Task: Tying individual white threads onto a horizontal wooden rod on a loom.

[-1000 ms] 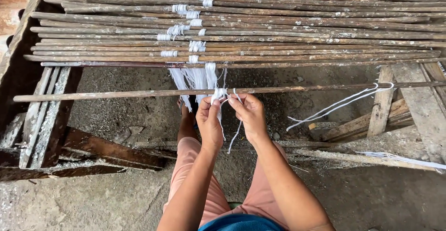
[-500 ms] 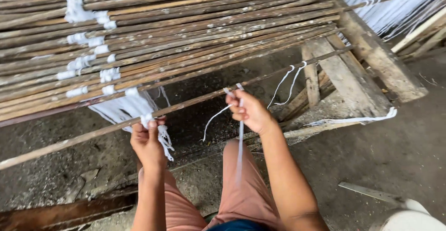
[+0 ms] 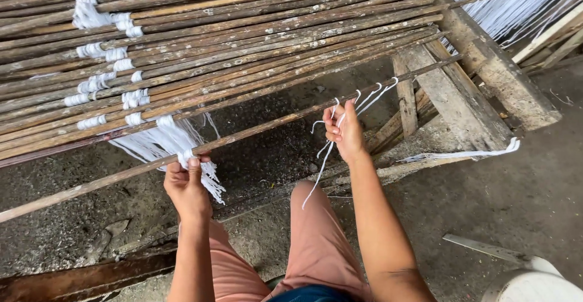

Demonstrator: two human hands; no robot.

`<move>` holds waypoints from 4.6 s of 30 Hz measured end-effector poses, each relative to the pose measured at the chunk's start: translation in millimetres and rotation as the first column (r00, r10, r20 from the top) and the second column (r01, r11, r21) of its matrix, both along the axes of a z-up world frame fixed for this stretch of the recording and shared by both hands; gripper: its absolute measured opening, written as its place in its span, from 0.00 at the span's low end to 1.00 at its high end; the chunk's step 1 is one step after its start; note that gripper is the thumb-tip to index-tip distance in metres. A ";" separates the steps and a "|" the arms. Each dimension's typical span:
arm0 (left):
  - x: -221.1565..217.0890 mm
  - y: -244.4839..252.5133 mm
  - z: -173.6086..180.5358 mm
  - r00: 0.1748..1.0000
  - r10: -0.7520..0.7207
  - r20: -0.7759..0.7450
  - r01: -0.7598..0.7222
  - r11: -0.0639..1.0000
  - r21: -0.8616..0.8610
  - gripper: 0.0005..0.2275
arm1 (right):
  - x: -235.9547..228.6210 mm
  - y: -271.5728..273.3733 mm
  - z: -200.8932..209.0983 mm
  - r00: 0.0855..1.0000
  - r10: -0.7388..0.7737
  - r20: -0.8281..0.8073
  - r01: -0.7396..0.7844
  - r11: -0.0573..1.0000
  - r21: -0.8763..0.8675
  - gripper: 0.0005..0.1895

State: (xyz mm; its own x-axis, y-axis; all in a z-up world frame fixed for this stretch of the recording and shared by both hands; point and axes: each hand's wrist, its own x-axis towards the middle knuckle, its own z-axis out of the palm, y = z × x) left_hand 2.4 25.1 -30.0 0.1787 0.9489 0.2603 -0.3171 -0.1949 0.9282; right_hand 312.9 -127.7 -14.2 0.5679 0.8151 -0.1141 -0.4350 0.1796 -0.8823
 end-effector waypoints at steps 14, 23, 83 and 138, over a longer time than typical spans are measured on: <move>-5.7 -18.6 19.9 0.988 0.072 0.140 -0.073 0.997 0.003 0.06 | -142.0 1.9 -207.3 0.765 0.626 -0.150 -0.462 0.371 -0.806 0.35; -9.8 -22.7 17.6 0.993 0.079 0.089 -0.081 0.996 0.023 0.05 | -198.6 112.9 -36.0 0.820 0.067 0.569 -0.140 0.986 0.086 0.13; -11.3 -16.3 28.1 0.987 0.160 0.033 -0.160 0.987 -0.015 0.03 | -170.8 81.3 22.5 0.942 0.304 -0.144 -0.283 0.948 0.149 0.09; -28.6 -19.8 43.4 0.999 -0.030 0.031 0.029 0.999 0.016 0.04 | -203.1 103.8 -0.4 0.474 0.016 0.880 -0.080 0.997 0.025 0.13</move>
